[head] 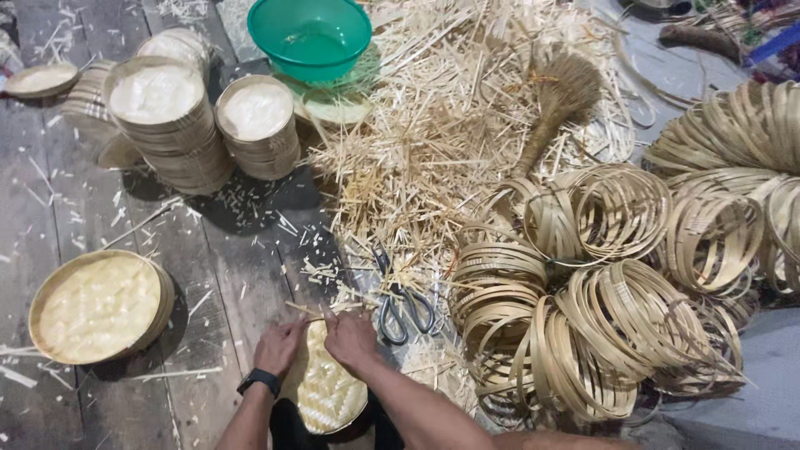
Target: The person places a woven bamboo mat onto a circular wooden mold, fits a bamboo ring over it, and trims the overhanging material with shears.
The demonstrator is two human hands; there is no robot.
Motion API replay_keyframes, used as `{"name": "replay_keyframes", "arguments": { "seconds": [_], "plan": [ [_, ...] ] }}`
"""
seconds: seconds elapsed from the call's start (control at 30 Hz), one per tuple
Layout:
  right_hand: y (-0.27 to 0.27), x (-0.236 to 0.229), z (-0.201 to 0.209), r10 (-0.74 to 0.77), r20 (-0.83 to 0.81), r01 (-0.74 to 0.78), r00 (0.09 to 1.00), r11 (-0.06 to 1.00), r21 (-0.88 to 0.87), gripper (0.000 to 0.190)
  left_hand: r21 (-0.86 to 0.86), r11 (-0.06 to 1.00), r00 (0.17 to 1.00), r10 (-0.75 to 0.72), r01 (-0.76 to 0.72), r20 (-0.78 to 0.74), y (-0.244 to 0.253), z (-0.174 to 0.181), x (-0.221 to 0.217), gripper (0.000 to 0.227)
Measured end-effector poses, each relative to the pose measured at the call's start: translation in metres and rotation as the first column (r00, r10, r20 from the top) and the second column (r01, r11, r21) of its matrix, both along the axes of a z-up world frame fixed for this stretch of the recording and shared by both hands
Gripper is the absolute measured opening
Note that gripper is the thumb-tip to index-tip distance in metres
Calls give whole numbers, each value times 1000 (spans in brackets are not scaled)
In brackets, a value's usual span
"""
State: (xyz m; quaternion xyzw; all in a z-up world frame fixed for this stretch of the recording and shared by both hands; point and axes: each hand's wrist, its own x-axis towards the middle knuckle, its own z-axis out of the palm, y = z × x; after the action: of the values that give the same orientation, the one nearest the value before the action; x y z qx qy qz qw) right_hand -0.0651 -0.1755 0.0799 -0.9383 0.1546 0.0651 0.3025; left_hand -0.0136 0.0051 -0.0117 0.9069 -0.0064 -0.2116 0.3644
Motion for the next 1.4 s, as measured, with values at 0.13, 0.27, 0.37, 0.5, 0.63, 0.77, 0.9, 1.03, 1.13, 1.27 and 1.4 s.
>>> {"name": "replay_keyframes", "arguments": {
  "seconds": [0.13, 0.27, 0.37, 0.5, 0.63, 0.77, 0.9, 1.03, 1.13, 1.27, 1.4],
  "plan": [
    [5, 12, 16, -103, -295, 126, 950, 990, 61, 64, -3, 998, 991, -64, 64, -121, -1, 6, 6, 69],
    [4, 18, 26, -120, -360, 161, 925, 983, 86, 65, -101, 995, 982, -5, -14, -188, -5, 13, 14, 67],
    [2, 17, 33, -105, -393, 159, 913, 982, 106, 66, -191, 980, 976, 13, -55, -216, -7, 23, 14, 64],
    [1, 14, 45, -59, -364, 120, 930, 982, 147, 67, 42, 998, 997, 56, -54, -48, -2, 33, -11, 65],
    [0, 8, 45, -45, -351, 106, 935, 982, 157, 63, 128, 987, 995, 91, -94, 30, 12, 0, -30, 69],
    [1, 14, 21, -61, -308, 105, 950, 986, 127, 60, -27, 1000, 998, 9, -11, -63, 32, -55, -10, 69],
    [-1, 6, -20, -55, -264, 97, 963, 984, 149, 54, -191, 970, 981, 126, -154, -148, 35, -80, -12, 63],
    [-39, 12, -15, 202, -205, -170, 958, 972, 163, 39, -525, 802, 957, 214, -285, -194, 23, -34, -19, 56],
    [-118, 25, 49, 414, -296, -460, 861, 881, -106, 31, 39, 999, 994, 17, -13, -107, 21, 42, -24, 62],
    [-206, 8, 154, 358, -533, -593, 766, 714, -372, 45, -232, 972, 913, 125, -35, 388, 5, 142, -40, 45],
    [-215, -31, 155, 293, -606, -486, 740, 855, -180, 44, -39, 973, 816, -168, 226, 554, -3, 181, -88, 28]
  ]
}}
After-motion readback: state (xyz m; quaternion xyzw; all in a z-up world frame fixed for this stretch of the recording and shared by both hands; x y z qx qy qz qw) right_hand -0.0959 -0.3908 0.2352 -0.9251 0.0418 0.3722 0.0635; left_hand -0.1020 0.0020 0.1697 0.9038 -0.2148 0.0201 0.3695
